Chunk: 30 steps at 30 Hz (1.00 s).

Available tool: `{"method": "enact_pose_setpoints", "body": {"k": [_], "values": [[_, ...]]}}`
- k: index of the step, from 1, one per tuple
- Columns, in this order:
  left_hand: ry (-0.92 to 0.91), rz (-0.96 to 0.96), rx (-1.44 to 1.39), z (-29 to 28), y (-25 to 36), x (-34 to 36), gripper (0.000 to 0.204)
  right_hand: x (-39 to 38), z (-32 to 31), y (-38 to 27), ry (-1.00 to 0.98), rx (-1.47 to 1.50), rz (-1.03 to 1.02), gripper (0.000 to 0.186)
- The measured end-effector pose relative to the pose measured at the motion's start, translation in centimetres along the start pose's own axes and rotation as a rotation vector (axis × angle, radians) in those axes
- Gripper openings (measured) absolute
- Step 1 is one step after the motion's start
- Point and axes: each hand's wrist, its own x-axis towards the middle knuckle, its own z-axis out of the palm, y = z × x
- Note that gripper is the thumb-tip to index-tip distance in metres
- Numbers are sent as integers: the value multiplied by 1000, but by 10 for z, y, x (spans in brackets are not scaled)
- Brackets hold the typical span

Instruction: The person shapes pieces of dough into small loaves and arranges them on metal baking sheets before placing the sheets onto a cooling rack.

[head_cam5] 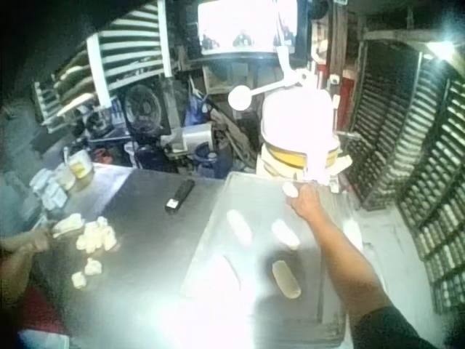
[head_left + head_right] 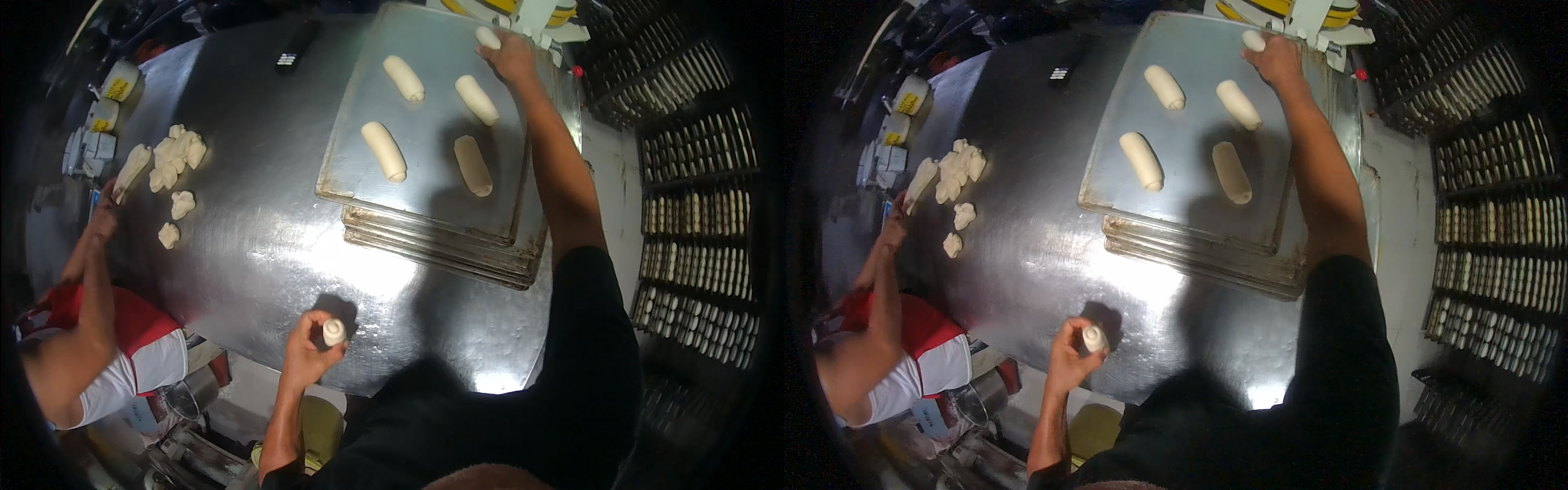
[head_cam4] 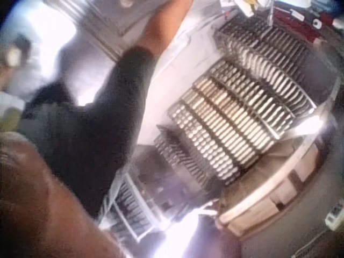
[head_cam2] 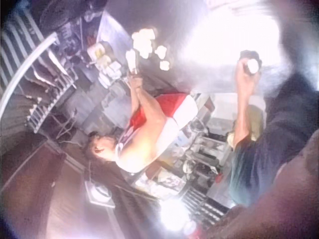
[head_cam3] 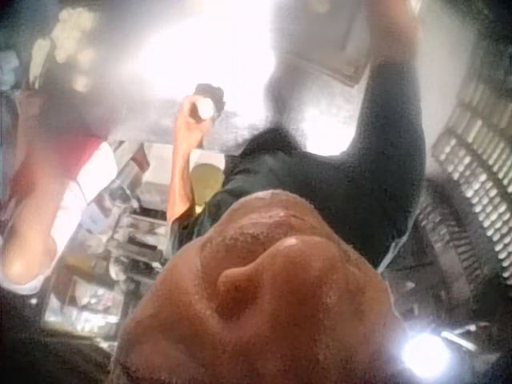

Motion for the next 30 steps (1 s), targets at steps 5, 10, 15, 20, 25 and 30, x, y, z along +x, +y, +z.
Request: {"method": "enact_pose_setpoints", "body": {"k": [5, 10, 15, 20, 25, 30], "values": [[66, 185, -210, 35, 79, 96, 49, -119, -54, -93, -289, 518, -106, 51], [-4, 302, -617, 83, 145, 164, 59, -209, -72, -179, -204, 466, -463, 38], [350, 531, 96, 22, 75, 141, 63, -67, -6, -165, 166, 645, -188, 46], [782, 353, 671, -91, -7, 90, 62, 69, 79, -15, -65, -140, -140, 66], [921, 390, 893, -243, -55, 46, 74, 14, 91, -138, 20, 291, -207, 64], [780, 319, 1131, -343, -66, 117, 84, -126, 108, -377, -462, 522, -521, 34]]}}
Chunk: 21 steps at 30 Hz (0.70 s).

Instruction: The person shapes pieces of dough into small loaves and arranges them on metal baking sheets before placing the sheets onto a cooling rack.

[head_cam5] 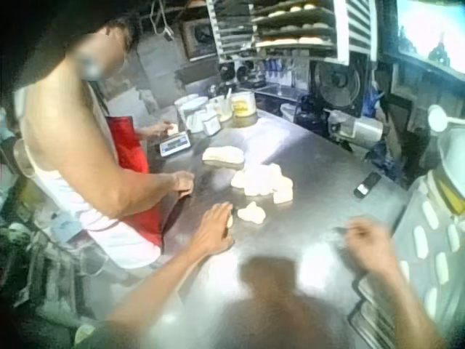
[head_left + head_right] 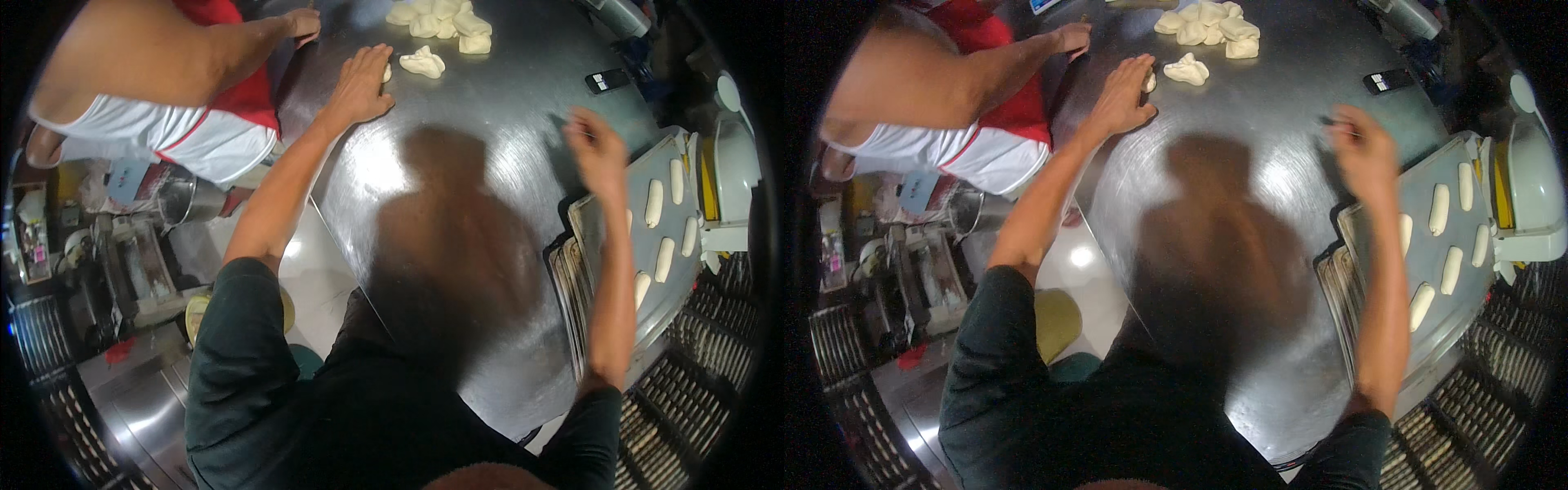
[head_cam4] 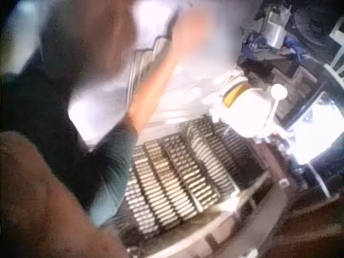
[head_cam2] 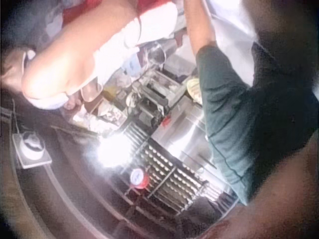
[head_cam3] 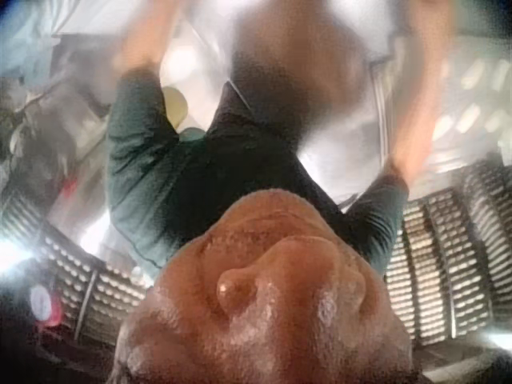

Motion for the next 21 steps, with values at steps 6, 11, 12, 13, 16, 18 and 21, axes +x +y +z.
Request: {"method": "enact_pose_setpoints", "body": {"k": [6, 11, 12, 13, 16, 18, 21], "values": [[-175, 26, -182, 33, -24, 54, 70, 106, 196, -58, 122, -217, -107, 59], [-218, 230, -322, 13, -46, 47, 35, 132, 228, -111, -291, -67, 93, 42], [-316, 226, -238, -7, -24, 39, 29, 107, 211, -121, -286, 13, 134, 36], [-404, 232, -155, -24, 5, 29, 24, 76, 197, -117, -159, -46, 9, 31], [-59, 287, -624, 25, 34, -123, 29, -56, 139, -130, -52, -58, 15, 34], [-246, 432, -366, -12, 78, -220, 48, -168, 103, -128, -63, -186, 31, 39], [-320, 414, -407, -30, 113, -229, 68, -363, 76, -98, -292, -406, 138, 52]]}}
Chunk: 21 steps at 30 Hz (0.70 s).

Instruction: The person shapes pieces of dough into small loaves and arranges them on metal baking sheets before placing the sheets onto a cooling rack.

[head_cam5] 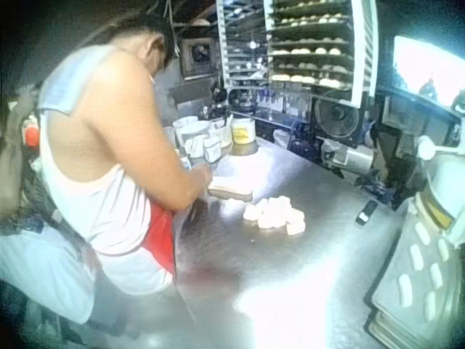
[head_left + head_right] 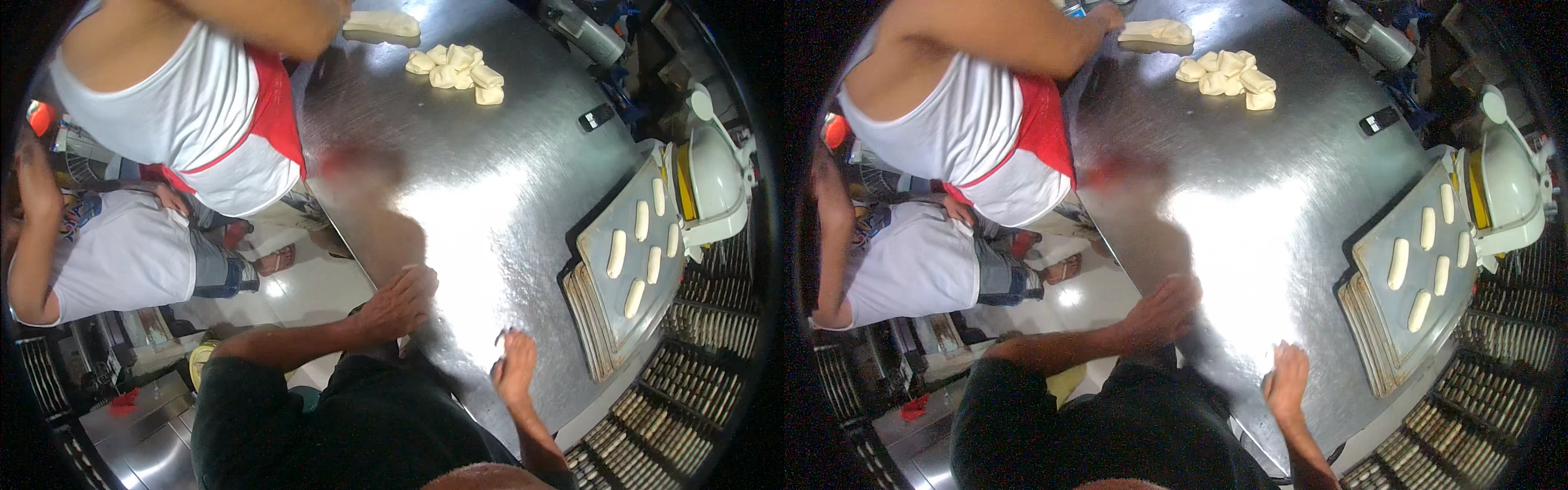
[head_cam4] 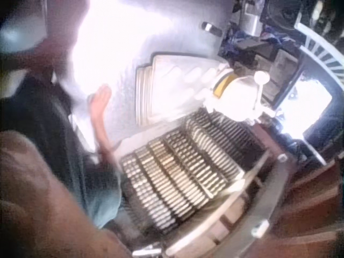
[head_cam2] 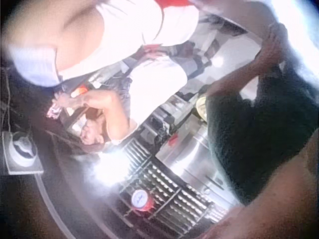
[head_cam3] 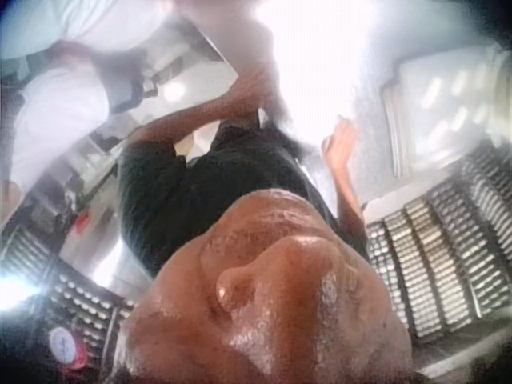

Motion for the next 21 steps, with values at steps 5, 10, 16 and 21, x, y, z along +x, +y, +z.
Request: {"method": "enact_pose_setpoints", "body": {"k": [5, 10, 16, 21], "values": [[102, 18, 421, -8, -20, 88, 89, 74, -4, -11, 123, -187, -40, 75], [266, -213, 271, 15, -13, 95, 89, 121, 3, -13, 215, -57, 26, 82], [77, -114, 200, 15, 78, -11, 93, -28, -2, -40, 65, 34, -60, 96], [-11, -174, 178, 9, 49, 31, 86, 49, -25, -38, 23, -41, -33, 85]]}}
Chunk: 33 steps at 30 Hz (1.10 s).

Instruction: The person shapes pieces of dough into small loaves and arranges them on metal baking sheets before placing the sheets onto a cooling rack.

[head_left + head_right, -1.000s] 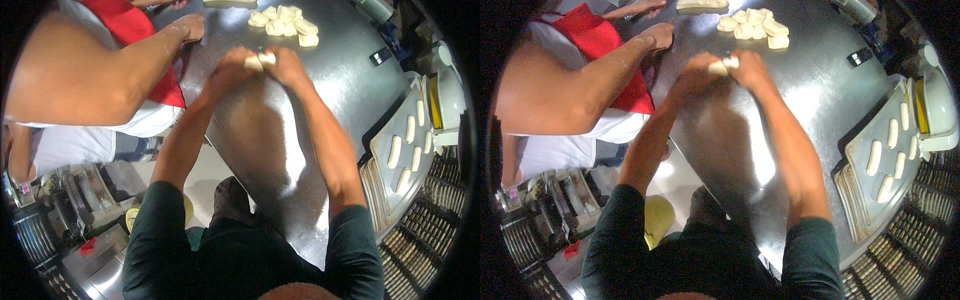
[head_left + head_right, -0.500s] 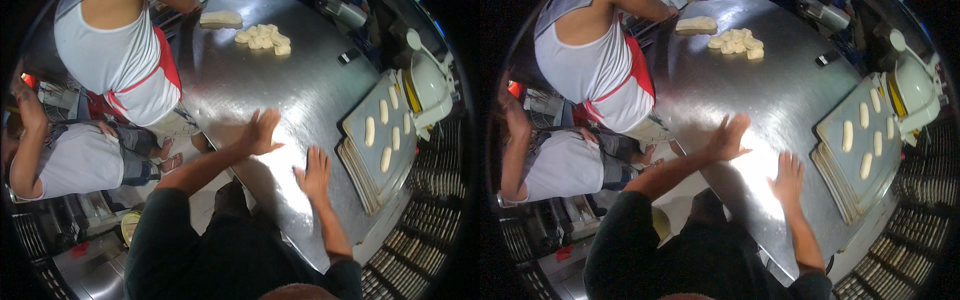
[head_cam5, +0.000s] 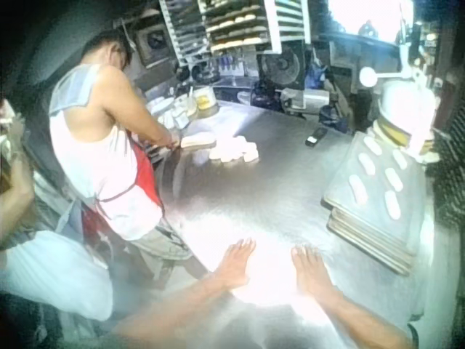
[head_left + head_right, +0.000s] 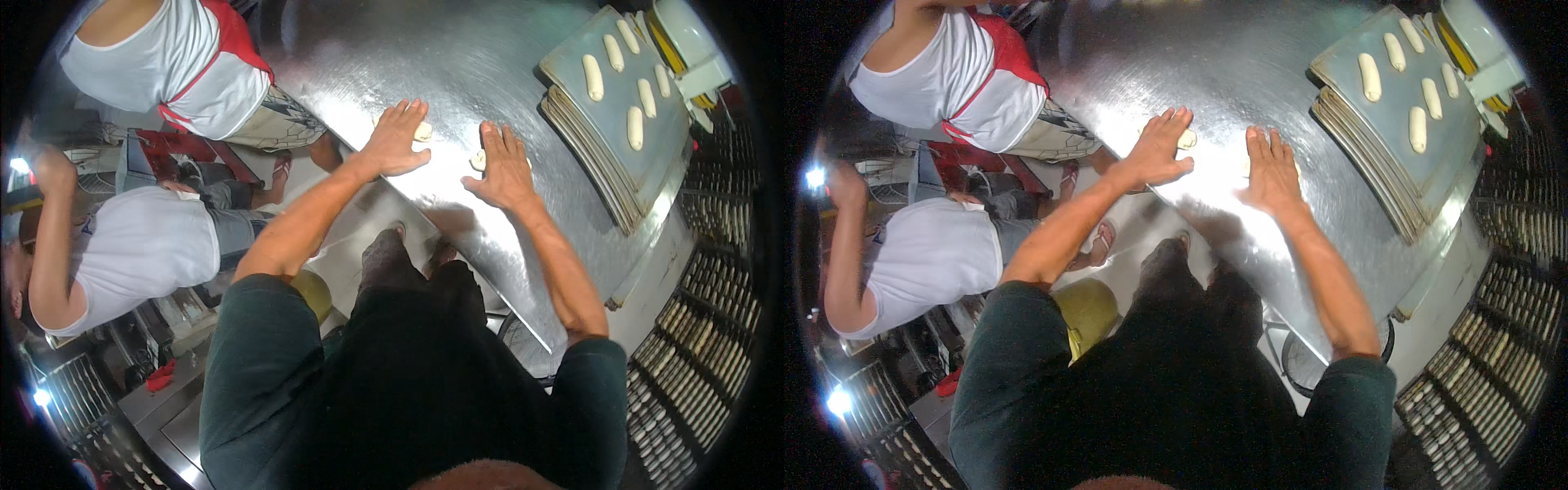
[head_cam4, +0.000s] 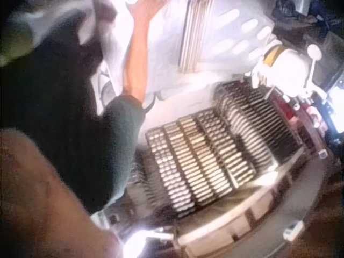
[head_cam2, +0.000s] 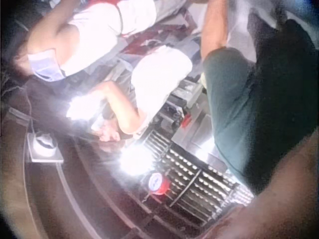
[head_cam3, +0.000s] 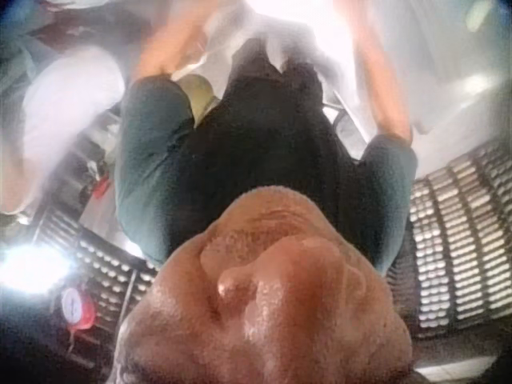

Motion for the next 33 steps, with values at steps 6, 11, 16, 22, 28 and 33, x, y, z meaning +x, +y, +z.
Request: {"method": "enact_pose_setpoints", "body": {"k": [6, 11, 16, 22, 28, 33], "values": [[-131, 46, -214, -56, -40, 13, 47, -25, -24, 27, 77, 427, 163, 56], [95, -179, -317, -43, -11, -11, 46, -73, -13, 30, 356, 314, 391, 56], [198, -2, -63, -64, -4, 30, 52, -12, -37, 33, 653, -70, 181, 54], [191, 321, 146, 12, 0, 81, 63, 33, 22, 52, 445, -17, 146, 50], [176, 405, -87, 7, -12, 74, 63, 29, 2, 49, 45, 239, 300, 54], [158, 338, 15, 16, -21, 33, 66, -1, 39, 37, 569, -185, 8, 36]]}}
